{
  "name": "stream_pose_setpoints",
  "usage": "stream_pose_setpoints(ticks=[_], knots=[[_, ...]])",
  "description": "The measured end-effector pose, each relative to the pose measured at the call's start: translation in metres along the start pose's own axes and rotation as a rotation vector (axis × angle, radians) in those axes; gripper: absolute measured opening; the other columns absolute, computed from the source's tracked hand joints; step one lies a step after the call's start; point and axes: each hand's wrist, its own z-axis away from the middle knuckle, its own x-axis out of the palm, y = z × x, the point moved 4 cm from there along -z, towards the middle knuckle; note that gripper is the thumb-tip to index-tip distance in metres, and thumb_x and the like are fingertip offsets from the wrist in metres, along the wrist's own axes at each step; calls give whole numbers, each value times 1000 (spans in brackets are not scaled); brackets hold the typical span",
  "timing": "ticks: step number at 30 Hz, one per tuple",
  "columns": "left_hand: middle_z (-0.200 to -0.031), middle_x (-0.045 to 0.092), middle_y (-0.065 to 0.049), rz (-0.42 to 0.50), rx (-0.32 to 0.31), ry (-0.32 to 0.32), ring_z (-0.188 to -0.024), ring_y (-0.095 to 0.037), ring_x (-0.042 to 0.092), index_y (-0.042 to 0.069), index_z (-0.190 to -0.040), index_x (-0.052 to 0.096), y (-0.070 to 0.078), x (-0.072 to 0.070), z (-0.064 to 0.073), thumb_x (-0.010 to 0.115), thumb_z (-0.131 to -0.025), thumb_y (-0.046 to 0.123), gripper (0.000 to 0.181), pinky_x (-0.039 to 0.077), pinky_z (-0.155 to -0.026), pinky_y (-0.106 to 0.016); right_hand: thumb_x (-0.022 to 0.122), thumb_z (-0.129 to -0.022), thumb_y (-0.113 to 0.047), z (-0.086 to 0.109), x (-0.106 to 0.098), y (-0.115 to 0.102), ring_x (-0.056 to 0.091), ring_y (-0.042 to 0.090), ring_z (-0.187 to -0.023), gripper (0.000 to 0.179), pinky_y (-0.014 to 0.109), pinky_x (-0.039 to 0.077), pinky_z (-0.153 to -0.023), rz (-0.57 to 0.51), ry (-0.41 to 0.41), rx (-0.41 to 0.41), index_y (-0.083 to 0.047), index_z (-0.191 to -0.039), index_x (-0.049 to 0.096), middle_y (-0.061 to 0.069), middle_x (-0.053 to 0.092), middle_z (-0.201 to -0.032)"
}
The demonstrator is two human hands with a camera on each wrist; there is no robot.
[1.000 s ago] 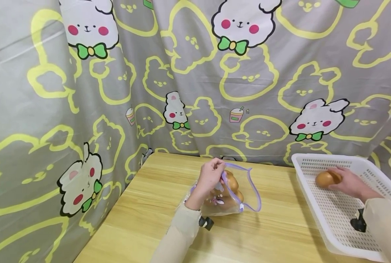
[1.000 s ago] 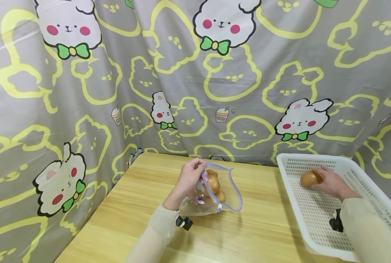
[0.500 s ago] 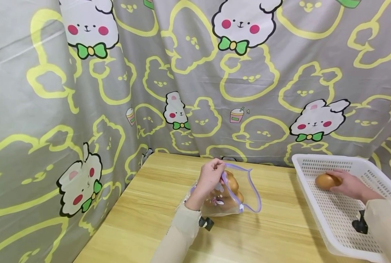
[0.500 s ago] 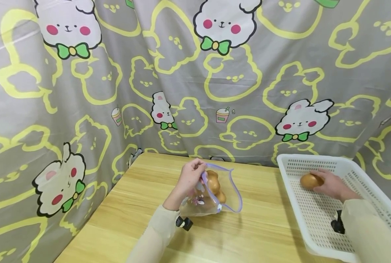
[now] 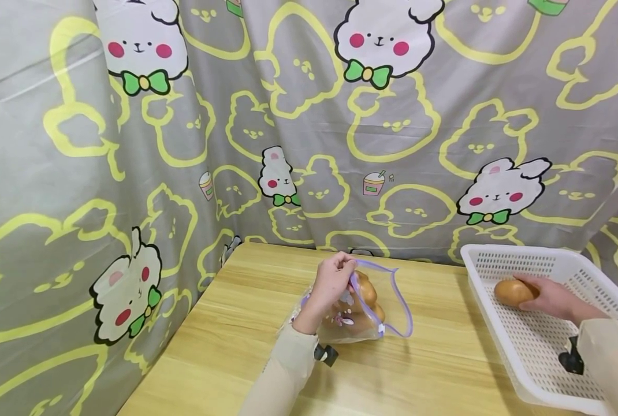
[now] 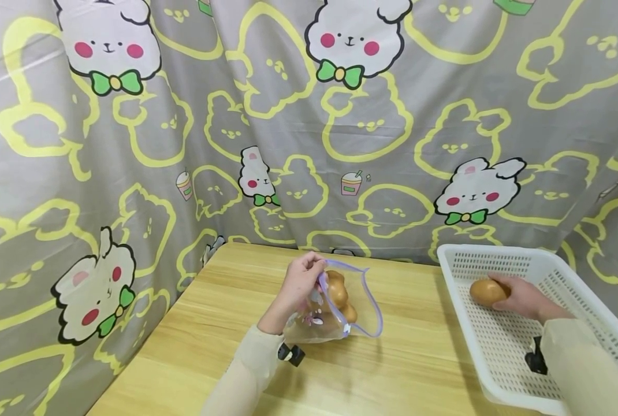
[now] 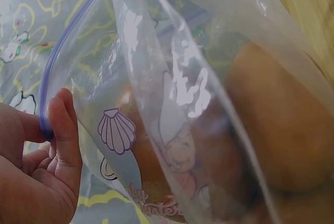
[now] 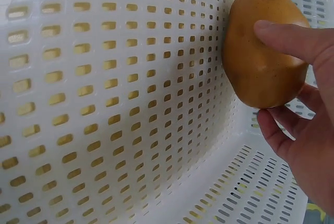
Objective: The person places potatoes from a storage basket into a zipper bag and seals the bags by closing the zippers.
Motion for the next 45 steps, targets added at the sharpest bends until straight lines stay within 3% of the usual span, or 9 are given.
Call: stream_pose_setpoints(ticks=[10,21,31,40,45], knots=[[-59,55,-2,-7,16,1,-41,-11,50,1,-89,64,2,0,1,54,-95,8,13,48,-38,-28,82,-70,-24,3,4,4,57,40,-89,81,45,46,-70,-50,-31,63,16,-127,41,39,52,-110],[-59,55,-2,-4,-7,3,-41,-10,50,4,-89,64,0,1,2,54,-94,9,13,48,-39,-27,81,-71,-23,6,0,-4,55,23,-77,70,36,46,-63,-64,-14,61,16,-118,46,22,60,-93],[-59,55,-1,-8,-3,4,-41,-11,50,4,-89,64,1,0,2,54,-94,10,12,48,-39,-26,72,-82,-30,6,-22,-27,53,20,-75,72,33,44,-59,-94,2,58,13,-130,39,18,60,-94],[-60,54,-1,-5,-9,10,-41,-9,50,-5,-96,63,0,-1,2,54,-95,10,18,46,-38,-23,71,-85,-29,10,-39,-48,53,20,-75,71,31,43,-56,-115,36,56,11,-132,37,19,59,-97],[-60,54,-1,-9,-2,19,-40,-10,50,-3,-94,64,1,-1,2,55,-94,9,15,46,-37,-23,72,-84,-30,13,-48,-58,52,14,-74,72,29,43,-56,-107,73,60,10,-132,37,21,57,-101]])
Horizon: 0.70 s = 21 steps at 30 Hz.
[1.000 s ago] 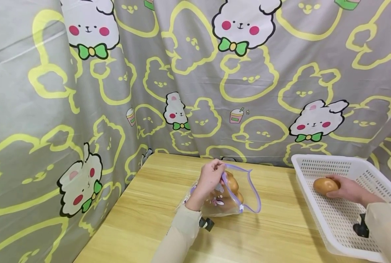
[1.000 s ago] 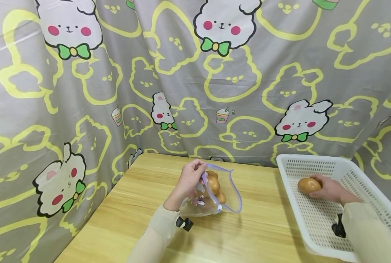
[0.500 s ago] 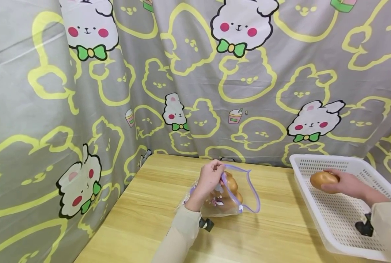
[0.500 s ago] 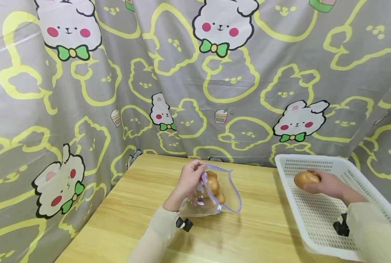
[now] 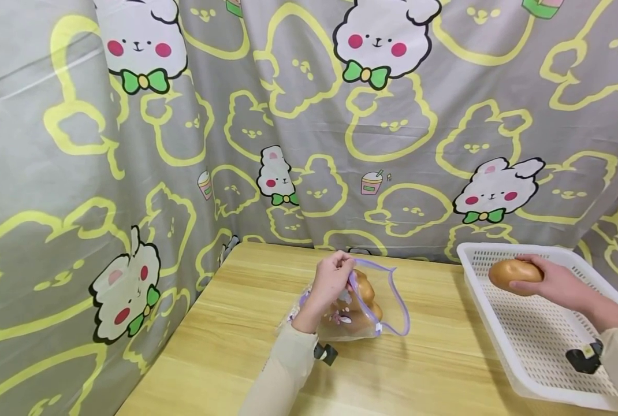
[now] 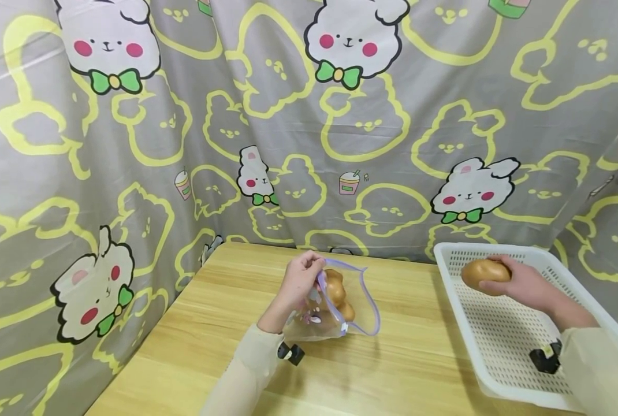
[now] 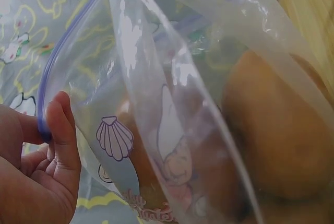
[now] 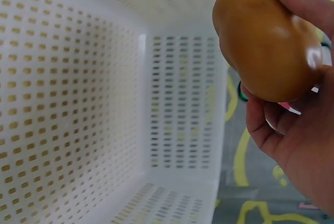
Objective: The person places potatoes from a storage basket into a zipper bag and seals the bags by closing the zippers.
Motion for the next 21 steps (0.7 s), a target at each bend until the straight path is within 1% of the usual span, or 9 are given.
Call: stream_pose_setpoints(ticks=[2,3,9,10,14,17,21], knots=[[-59,53,-1,2,7,7,-40,-10,49,0,-92,65,1,0,0,55,-94,9,13,46,-37,-23,73,-83,-30,1,-3,-8,52,12,-73,72,28,43,-56,4,11,-9,9,-132,38,20,58,-101],[-59,53,-2,-3,9,6,-40,-11,50,0,-91,65,6,-1,3,55,-94,8,13,48,-38,-27,74,-82,-30,2,-4,-13,51,11,-72,71,28,42,-56,5,20,-19,8,-132,39,19,58,-99],[-58,53,-3,-16,21,7,-40,-12,50,2,-90,65,7,-1,3,55,-94,8,13,48,-38,-28,76,-80,-30,5,-8,-44,52,7,-70,64,26,41,-54,9,61,-97,0,-129,47,10,59,-94],[-57,52,-1,-13,23,11,-40,-11,49,3,-90,65,3,0,1,55,-94,10,13,45,-36,-24,77,-80,-30,5,-8,-49,52,7,-70,64,26,41,-55,7,62,-106,-2,-129,47,9,59,-94],[-58,53,-1,-7,26,17,-40,-10,50,2,-89,65,4,0,1,55,-94,10,13,45,-37,-24,78,-79,-28,6,-8,-71,53,8,-73,66,26,43,-57,-8,71,-158,-2,-131,46,11,59,-99],[-58,53,-1,1,26,24,-40,-10,50,-1,-91,64,5,0,2,55,-94,10,14,45,-37,-24,78,-79,-25,7,-7,-87,52,7,-75,66,26,43,-59,-10,75,-216,-4,-132,46,10,58,-102],[-59,53,-2,0,27,29,-41,-10,50,-4,-93,64,6,1,2,55,-94,9,16,44,-37,-21,79,-78,-19,10,-3,-109,52,6,-81,66,25,44,-62,-17,82,-336,-8,-134,47,7,56,-111]])
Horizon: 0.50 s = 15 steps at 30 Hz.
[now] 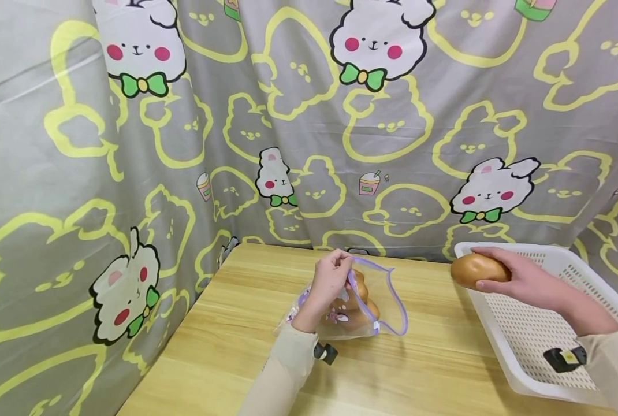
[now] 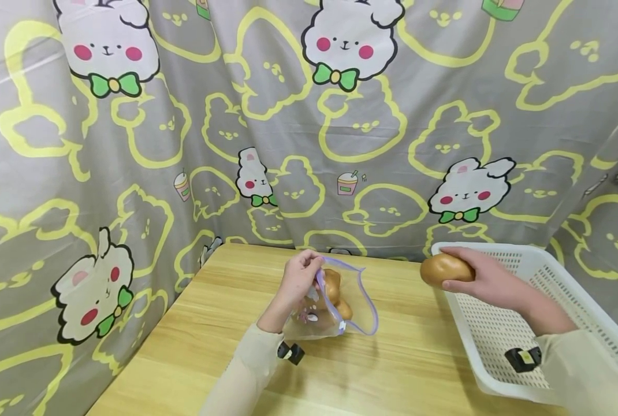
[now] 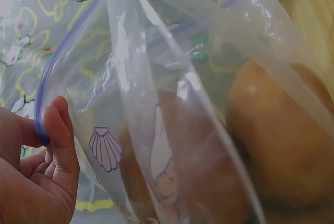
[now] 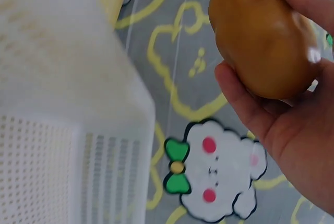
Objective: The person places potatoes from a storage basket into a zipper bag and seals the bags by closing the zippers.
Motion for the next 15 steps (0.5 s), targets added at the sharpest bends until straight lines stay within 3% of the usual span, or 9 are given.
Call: stream_pose_setpoints(ticks=[3,7,11,15], knots=[[-59,54,-5,-11,8,3,-41,-10,50,-5,-94,65,1,0,-1,55,-94,8,16,43,-37,-19,78,-78,-15,-2,3,-15,51,5,-85,67,25,44,-65,0,8,-80,-12,-137,47,5,54,-118],[-61,56,-14,-30,20,-3,-40,-11,49,-7,-95,65,7,0,0,54,-94,5,16,45,-38,-23,76,-80,-14,-5,8,-28,49,5,-88,65,26,44,-67,21,9,-116,-12,-138,45,3,52,-120],[-64,57,-22,-44,36,-13,-40,-10,49,-10,-94,63,27,-2,9,52,-93,1,15,49,-40,-31,74,-83,-14,-8,15,-38,49,6,-90,61,27,45,-69,12,-4,-123,-10,-137,45,3,51,-121],[-64,58,-21,-38,49,-15,-40,-9,48,-12,-93,62,42,-3,17,52,-93,-1,15,50,-42,-32,72,-84,-15,-11,22,-48,51,8,-89,61,27,46,-68,-34,-26,-115,-14,-138,44,2,51,-118]])
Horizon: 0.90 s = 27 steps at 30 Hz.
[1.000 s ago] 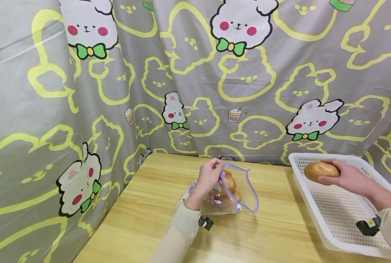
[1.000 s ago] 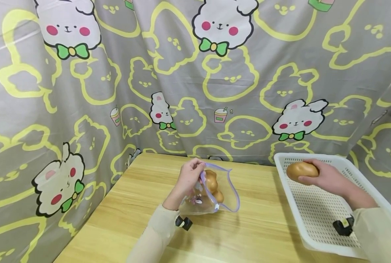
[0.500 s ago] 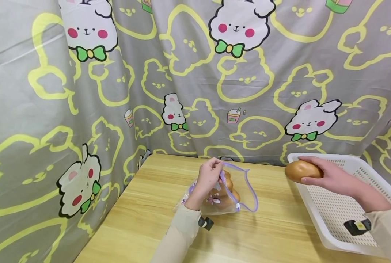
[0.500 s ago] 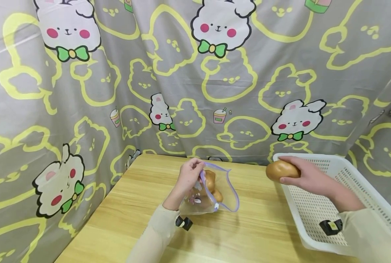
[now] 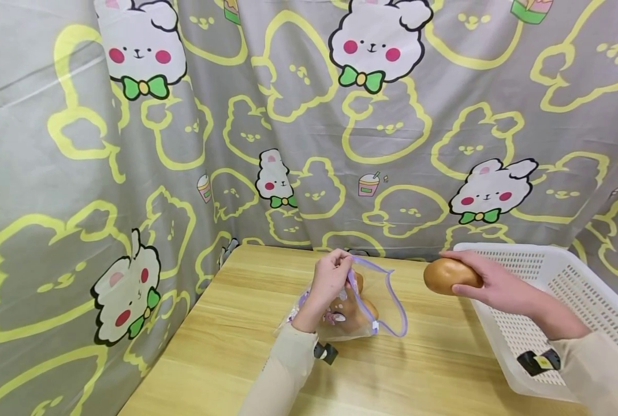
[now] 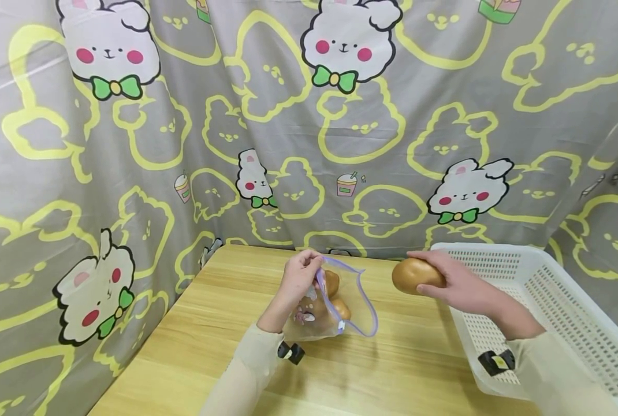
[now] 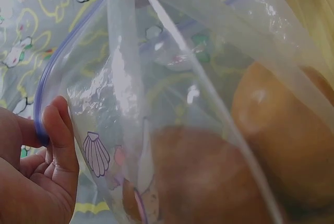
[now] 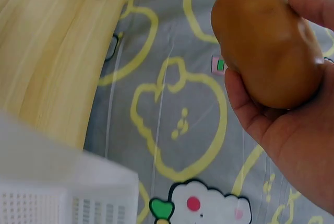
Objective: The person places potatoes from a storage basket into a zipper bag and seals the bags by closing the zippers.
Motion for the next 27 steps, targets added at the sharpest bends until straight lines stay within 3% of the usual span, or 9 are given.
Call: stream_pose_setpoints(ticks=[7,12,16,20,27], knots=[[-65,58,-19,17,-12,7,-42,-10,49,-13,-95,61,2,-1,1,52,-93,0,17,50,-42,-28,69,-85,-7,-12,15,-17,53,11,-91,60,29,48,-70,-85,-24,-35,-16,-138,43,5,53,-118],[-65,59,-19,24,-22,2,-42,-10,50,-14,-95,62,1,-1,0,52,-93,0,17,52,-43,-30,67,-82,0,-22,26,-31,53,11,-97,63,28,49,-75,-122,-33,-116,-15,-138,44,4,51,-125],[-65,59,-18,21,-25,2,-43,-12,50,-13,-95,62,1,0,0,52,-93,0,16,52,-44,-31,68,-84,-4,-27,35,-40,52,11,-101,61,28,49,-79,-114,-43,-175,-16,-139,44,2,49,-127],[-66,59,-21,10,-19,9,-43,-14,51,-12,-95,63,2,0,0,52,-93,0,16,53,-44,-34,70,-84,-8,-31,46,-44,53,12,-102,61,31,50,-80,-107,-70,-172,-15,-139,43,0,50,-125],[-67,60,-24,13,-15,12,-42,-11,51,-12,-94,62,3,0,0,52,-93,-1,16,54,-46,-38,74,-80,-10,-36,61,-47,55,17,-103,62,36,51,-82,-109,-92,-139,-4,-134,46,6,54,-125]])
